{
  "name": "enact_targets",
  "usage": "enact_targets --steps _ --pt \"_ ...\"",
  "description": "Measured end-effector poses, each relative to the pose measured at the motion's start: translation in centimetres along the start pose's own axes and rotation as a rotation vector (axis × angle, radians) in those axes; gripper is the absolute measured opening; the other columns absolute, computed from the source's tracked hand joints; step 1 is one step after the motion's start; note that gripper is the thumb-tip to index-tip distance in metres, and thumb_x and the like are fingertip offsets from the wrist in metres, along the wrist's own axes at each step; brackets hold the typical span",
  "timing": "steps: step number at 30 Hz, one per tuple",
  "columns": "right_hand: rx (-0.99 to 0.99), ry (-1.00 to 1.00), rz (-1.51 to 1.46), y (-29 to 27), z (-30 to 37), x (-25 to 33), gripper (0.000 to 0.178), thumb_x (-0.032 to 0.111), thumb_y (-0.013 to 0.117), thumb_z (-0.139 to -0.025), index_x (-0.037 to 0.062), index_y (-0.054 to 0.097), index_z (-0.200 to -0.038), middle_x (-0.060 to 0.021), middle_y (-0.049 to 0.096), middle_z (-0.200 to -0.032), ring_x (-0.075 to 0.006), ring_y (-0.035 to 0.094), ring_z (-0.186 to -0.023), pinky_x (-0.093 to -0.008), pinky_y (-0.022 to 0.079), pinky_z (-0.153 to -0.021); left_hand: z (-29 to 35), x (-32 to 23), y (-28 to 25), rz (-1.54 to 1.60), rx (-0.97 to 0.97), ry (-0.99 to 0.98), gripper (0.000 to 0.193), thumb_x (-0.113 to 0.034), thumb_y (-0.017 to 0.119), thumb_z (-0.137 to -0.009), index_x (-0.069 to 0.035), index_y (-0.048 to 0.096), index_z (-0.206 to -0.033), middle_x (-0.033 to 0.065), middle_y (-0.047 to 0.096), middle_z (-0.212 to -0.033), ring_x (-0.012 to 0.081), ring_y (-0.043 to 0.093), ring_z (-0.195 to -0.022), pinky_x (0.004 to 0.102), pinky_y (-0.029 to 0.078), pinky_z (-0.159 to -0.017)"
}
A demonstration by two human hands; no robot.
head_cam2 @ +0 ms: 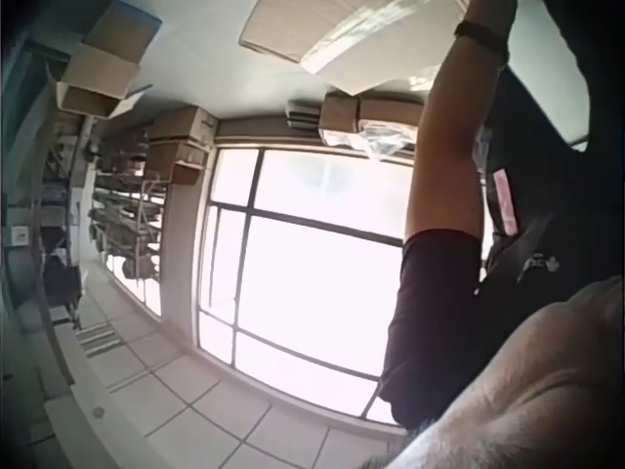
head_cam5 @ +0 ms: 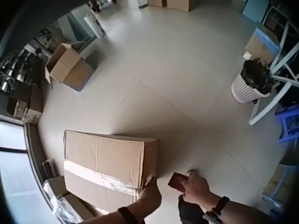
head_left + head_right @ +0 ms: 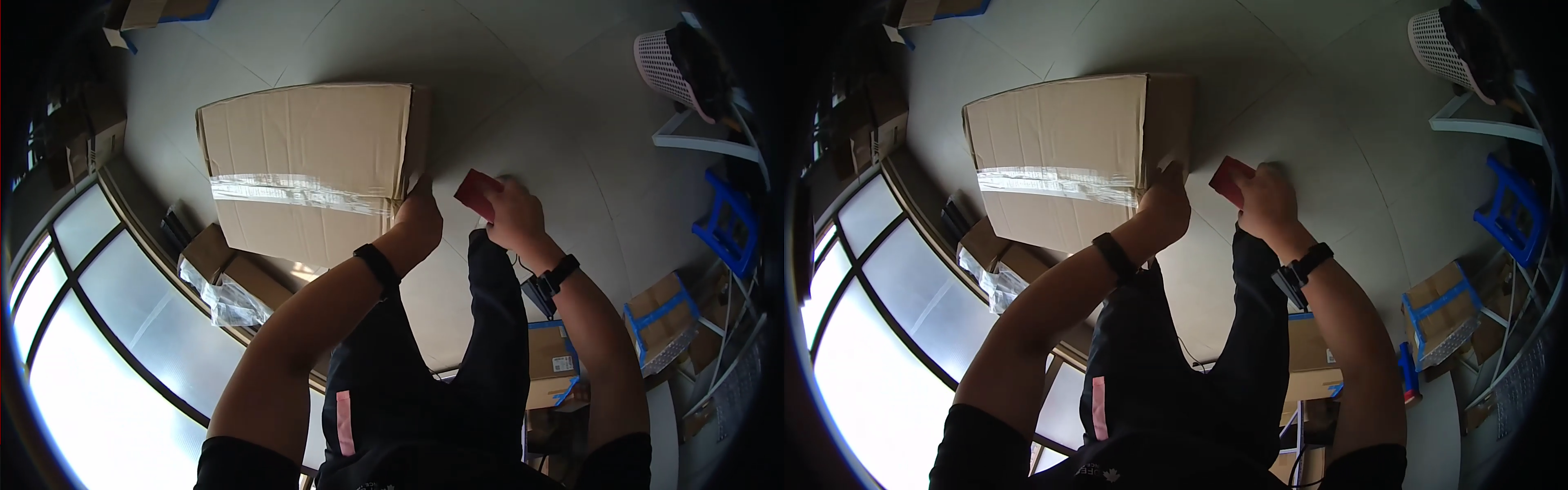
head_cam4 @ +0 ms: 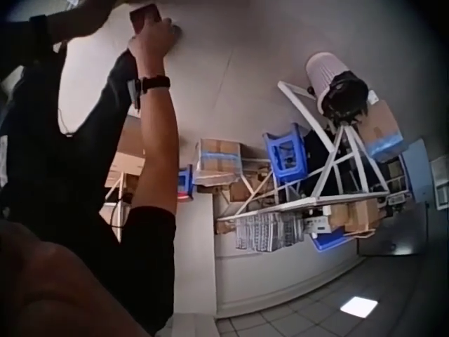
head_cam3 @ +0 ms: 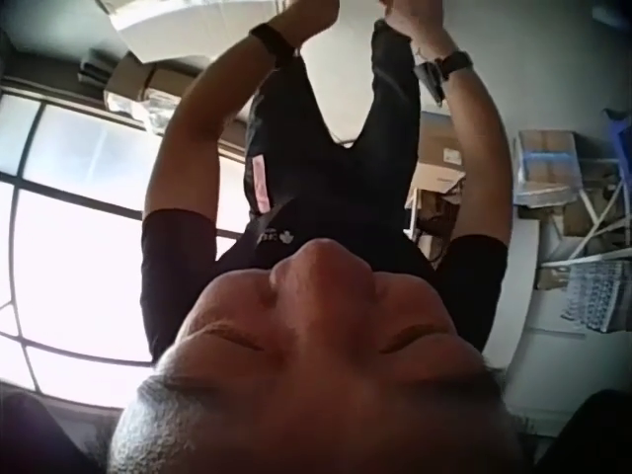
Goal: Packaging items into a cardboard box and sealing it with tape.
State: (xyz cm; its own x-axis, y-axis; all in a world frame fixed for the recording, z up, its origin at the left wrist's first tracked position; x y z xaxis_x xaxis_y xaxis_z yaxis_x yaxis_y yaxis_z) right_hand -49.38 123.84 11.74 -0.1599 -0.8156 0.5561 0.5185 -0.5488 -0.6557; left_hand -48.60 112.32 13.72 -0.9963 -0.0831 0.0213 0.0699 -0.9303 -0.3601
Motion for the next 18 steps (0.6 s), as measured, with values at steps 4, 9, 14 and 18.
enact_targets --steps 4,9,14,18 --pt "-0.078 0.297 -0.684 0.0 5.0 -7.0 0.075 0.006 0.062 -0.066 0.0095 0.043 -0.138 -0.0088 0.058 -0.101 -0.0245 0.059 -0.093 -0.0342 0.049 -0.082 8.2 8.2 -1.5 0.457 -0.884 -0.267 0.066 -0.044 0.048 -0.090 0.001 0.041 -0.138 0.0205 0.030 -0.149 0.0352 0.023 -0.140 0.0456 0.015 -0.115" --pt "-0.413 0.379 -1.335 -3.5 5.6 -0.8 0.066 0.008 0.054 -0.069 -0.0009 0.043 -0.134 -0.0076 0.058 -0.107 -0.0197 0.058 -0.098 -0.0297 0.045 -0.088 21.2 22.5 18.0 0.587 -0.874 -1.133 0.078 -0.050 0.040 -0.092 0.006 0.022 -0.144 0.0253 0.020 -0.151 0.0384 0.017 -0.141 0.0472 0.011 -0.115" --pt "-0.389 0.081 -1.571 -8.5 -1.4 8.6 0.051 0.011 0.051 -0.075 0.0004 0.049 -0.125 -0.0082 0.058 -0.106 -0.0180 0.057 -0.100 -0.0337 0.045 -0.091 28.3 31.2 31.7 0.982 -0.822 -1.363 0.076 -0.054 0.034 -0.095 0.004 0.026 -0.143 0.0239 0.032 -0.146 0.0349 0.033 -0.134 0.0409 0.026 -0.111" --pt "-0.390 -0.148 -1.507 -13.4 -12.2 16.4 0.047 0.009 0.053 -0.076 0.0010 0.050 -0.123 -0.0065 0.057 -0.104 -0.0156 0.057 -0.092 -0.0349 0.047 -0.089 26.2 30.1 39.1 2.131 -0.622 -1.025 0.070 -0.054 0.035 -0.096 0.000 0.033 -0.142 0.0172 0.045 -0.139 0.0261 0.048 -0.123 0.0367 0.037 -0.104"
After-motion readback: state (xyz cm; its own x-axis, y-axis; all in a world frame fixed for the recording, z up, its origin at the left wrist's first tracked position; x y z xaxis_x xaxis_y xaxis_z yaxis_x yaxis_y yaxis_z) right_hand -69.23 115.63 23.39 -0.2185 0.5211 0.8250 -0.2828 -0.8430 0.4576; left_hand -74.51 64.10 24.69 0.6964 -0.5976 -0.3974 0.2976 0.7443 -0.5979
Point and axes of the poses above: each hand's wrist, its own z-axis away from the middle knuckle, its own y-axis out of the palm, x = y × z, the point moved 10 cm from there along -z, towards the middle knuckle
